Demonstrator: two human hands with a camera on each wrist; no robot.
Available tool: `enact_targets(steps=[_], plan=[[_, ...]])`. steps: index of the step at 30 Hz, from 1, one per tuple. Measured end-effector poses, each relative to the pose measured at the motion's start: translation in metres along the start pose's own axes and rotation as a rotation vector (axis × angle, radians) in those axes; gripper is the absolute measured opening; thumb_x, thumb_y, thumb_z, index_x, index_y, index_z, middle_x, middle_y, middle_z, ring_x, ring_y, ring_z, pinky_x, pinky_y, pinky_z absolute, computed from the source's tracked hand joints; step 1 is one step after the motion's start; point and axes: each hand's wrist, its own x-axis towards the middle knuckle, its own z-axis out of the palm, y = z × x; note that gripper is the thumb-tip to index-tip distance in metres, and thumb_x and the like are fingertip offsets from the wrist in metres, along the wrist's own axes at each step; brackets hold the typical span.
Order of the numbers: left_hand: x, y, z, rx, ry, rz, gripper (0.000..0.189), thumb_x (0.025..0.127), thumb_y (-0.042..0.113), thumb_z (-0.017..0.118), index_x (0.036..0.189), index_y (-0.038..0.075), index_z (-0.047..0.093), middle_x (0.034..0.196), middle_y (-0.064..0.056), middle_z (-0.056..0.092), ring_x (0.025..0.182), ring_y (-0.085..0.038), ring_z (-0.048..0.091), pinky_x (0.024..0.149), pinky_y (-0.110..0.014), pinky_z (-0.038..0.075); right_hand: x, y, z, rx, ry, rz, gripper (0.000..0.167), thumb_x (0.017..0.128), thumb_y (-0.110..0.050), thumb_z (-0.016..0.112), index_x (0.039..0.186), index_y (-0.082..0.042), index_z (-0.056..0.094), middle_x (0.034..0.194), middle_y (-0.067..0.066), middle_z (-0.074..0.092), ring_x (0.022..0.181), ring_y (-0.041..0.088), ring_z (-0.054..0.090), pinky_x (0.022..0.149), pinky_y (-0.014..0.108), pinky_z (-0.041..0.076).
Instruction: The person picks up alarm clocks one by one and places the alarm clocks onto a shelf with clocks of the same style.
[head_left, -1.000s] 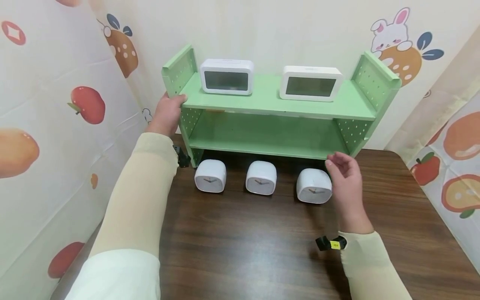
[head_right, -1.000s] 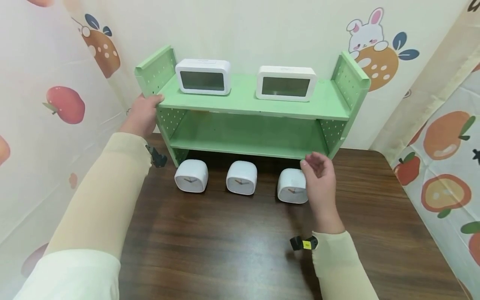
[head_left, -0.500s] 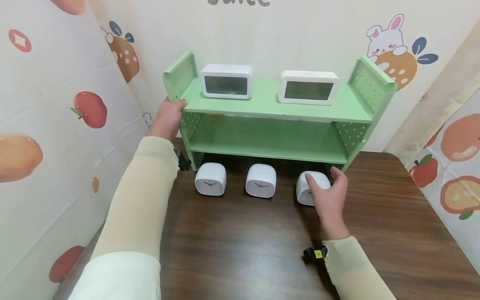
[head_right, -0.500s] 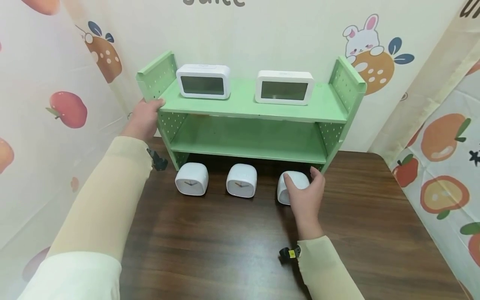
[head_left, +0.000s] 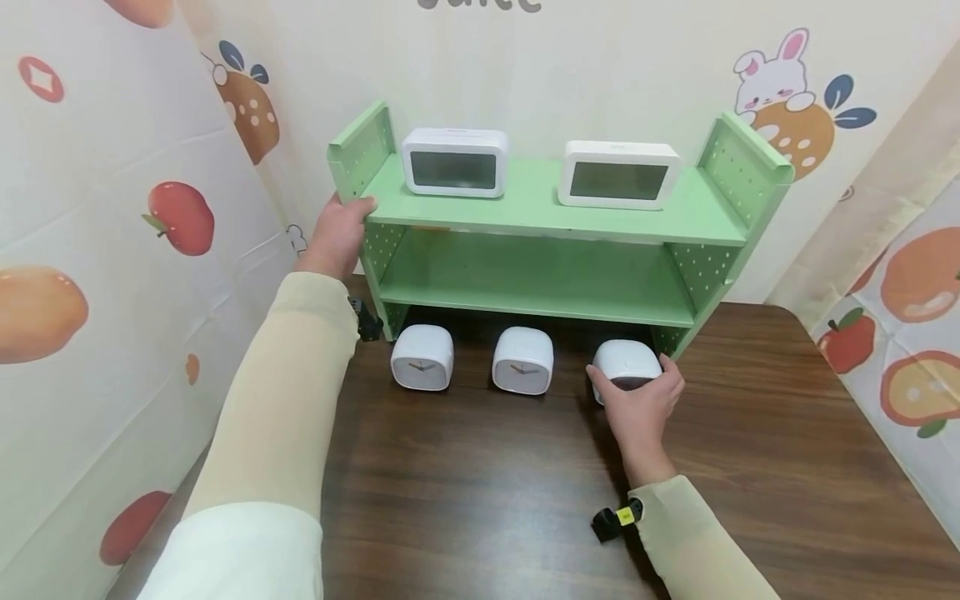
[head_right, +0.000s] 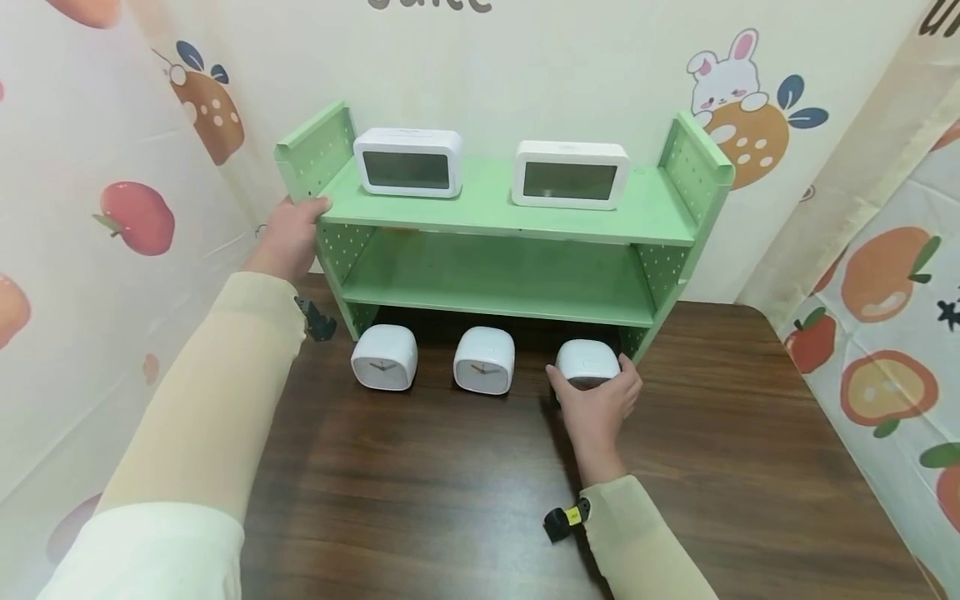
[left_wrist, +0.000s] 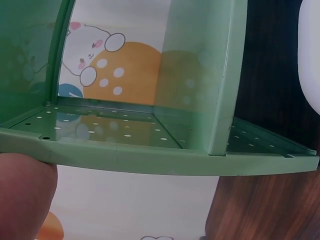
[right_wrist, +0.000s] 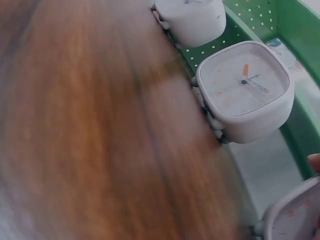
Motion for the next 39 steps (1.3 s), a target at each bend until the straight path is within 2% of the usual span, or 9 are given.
enact_targets(steps=[4,8,19,25,34,39], plan=[[-0.001,0.002,0.001,-0.008,-0.002,0.008,0.058,0.110,0.039,0.042,0.164,0.032,0.022,0.162,0.005,0.034,0.147,-0.018,0.034,0.123,-0.048,0.022,0.000,0.005,0.003,0.078,-0.033,0.049,0.116,0.073,-0.035,0.095,0.156,-0.012,0.017,0.153,0.016,0.021,0.138,0.035,0.029,0.111,0.053,0.031],[-0.003,0.003,0.001,-0.013,-0.004,0.001,0.057,0.110,0.039,0.041,0.164,0.032,0.022,0.161,0.004,0.035,0.145,-0.017,0.036,0.122,-0.047,0.023,0.000,0.009,0.005,0.105,-0.063,0.070,0.116,0.073,-0.034,0.095,0.155,-0.013,0.016,0.152,0.016,0.023,0.136,0.034,0.032,0.110,0.051,0.032],[-0.002,0.003,0.001,-0.016,0.006,-0.011,0.058,0.110,0.040,0.042,0.164,0.033,0.022,0.163,0.004,0.035,0.146,-0.019,0.034,0.122,-0.049,0.022,-0.001,0.011,0.006,0.134,-0.044,0.036,0.110,0.075,-0.034,0.094,0.152,-0.011,0.019,0.150,0.016,0.026,0.133,0.033,0.035,0.108,0.051,0.034],[-0.002,0.002,0.001,-0.026,0.004,0.002,0.058,0.110,0.039,0.042,0.164,0.032,0.022,0.162,0.003,0.035,0.145,-0.018,0.035,0.122,-0.047,0.022,-0.002,0.011,0.004,0.139,-0.036,0.024,0.110,0.075,-0.032,0.094,0.153,-0.010,0.019,0.151,0.016,0.025,0.134,0.033,0.033,0.108,0.051,0.033],[-0.007,0.004,0.003,-0.019,-0.007,0.001,0.055,0.110,0.038,0.042,0.163,0.032,0.025,0.160,0.002,0.037,0.143,-0.018,0.037,0.121,-0.048,0.026,-0.005,0.002,0.001,0.193,0.003,-0.006,0.110,0.074,-0.030,0.094,0.153,-0.011,0.019,0.152,0.012,0.026,0.134,0.030,0.034,0.107,0.049,0.032],[-0.010,0.007,0.003,-0.006,-0.002,0.003,0.056,0.111,0.037,0.041,0.164,0.031,0.023,0.161,0.003,0.035,0.144,-0.018,0.035,0.122,-0.048,0.024,-0.006,-0.006,0.000,0.234,0.024,-0.042,0.110,0.073,-0.029,0.095,0.152,-0.012,0.022,0.151,0.011,0.028,0.134,0.027,0.034,0.106,0.048,0.033]])
